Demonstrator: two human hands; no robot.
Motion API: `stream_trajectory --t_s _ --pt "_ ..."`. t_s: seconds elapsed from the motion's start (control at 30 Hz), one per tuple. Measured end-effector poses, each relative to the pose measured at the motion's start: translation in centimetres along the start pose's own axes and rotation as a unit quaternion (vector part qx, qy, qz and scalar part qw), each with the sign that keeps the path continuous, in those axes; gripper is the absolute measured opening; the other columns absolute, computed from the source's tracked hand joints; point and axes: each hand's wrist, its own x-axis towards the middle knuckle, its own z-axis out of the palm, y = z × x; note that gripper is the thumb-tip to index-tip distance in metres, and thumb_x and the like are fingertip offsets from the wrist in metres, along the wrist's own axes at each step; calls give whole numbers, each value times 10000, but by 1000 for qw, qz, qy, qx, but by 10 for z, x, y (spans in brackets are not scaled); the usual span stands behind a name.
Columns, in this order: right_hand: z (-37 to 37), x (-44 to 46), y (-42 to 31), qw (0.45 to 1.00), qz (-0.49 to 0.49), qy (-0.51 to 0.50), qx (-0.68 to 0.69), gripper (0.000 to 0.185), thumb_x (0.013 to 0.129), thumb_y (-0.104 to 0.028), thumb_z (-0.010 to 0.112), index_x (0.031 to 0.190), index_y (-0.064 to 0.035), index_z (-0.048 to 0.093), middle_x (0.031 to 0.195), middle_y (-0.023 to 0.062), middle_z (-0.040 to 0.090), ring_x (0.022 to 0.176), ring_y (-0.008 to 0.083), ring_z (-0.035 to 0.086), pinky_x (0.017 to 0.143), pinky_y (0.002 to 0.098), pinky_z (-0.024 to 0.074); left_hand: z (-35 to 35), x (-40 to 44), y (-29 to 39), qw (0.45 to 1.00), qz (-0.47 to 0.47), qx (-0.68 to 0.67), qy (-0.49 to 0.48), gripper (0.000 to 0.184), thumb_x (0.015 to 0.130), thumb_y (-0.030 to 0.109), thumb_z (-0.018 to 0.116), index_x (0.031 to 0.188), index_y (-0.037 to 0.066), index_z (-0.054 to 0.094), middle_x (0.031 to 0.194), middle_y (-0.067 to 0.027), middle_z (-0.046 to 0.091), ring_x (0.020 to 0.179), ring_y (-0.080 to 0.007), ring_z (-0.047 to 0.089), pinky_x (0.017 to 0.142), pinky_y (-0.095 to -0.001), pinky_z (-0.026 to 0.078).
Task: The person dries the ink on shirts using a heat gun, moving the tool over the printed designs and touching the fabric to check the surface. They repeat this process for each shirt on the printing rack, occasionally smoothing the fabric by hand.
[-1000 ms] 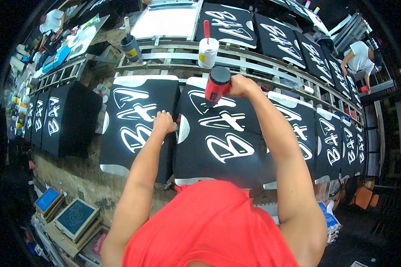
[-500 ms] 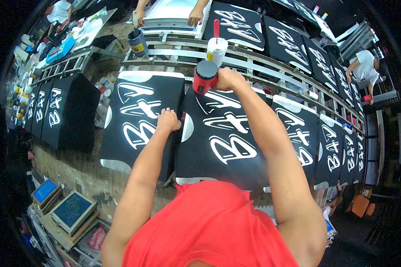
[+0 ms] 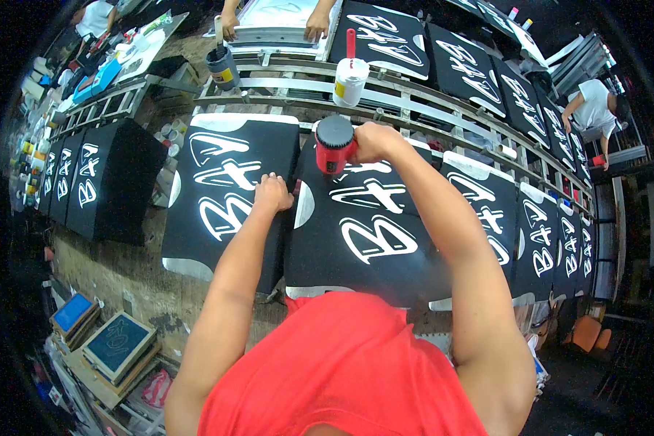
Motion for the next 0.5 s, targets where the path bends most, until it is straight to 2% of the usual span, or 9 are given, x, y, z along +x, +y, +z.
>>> stream_trajectory --t_s 0.1,0.17,0.23,0.33,0.5 --pt "0 -15 3 999 39 -32 -8 453 753 -469 761 1027 -108 785 1005 215 762 950 397 735 836 478 596 -7 0 2 1000 -2 5 -12 587 875 333 666 1313 -56 633 1426 -207 589 1364 -372 532 1115 -545 468" --pt "1 -21 11 998 30 -50 8 441 757 -461 757 1023 -111 787 1009 212 762 956 391 736 836 479 597 -13 0 5 1000 -2 3 -18 585 876 322 665 1320 -57 628 1428 -206 587 1365 -370 531 1114 -531 474" --pt "9 -19 20 998 53 -4 -18 422 764 -449 750 1026 -121 792 1021 207 763 956 387 737 836 477 599 -40 -11 15 994 -28 11 -109 555 972 265 550 1442 -32 557 1581 -181 477 1461 -327 436 1167 -516 404" --pt "12 -20 35 998 55 29 -20 419 771 -443 749 1024 -112 794 1034 211 761 966 390 736 846 476 598 -32 -12 13 997 -26 6 -76 557 968 267 558 1435 -38 561 1575 -182 483 1458 -332 441 1164 -522 410" --pt "27 -16 81 994 87 59 -26 467 765 -463 765 1035 -83 787 1040 227 757 995 391 732 864 469 598 -31 -9 14 996 -28 4 -87 567 954 271 578 1429 -40 564 1579 -188 478 1467 -338 433 1167 -525 409"
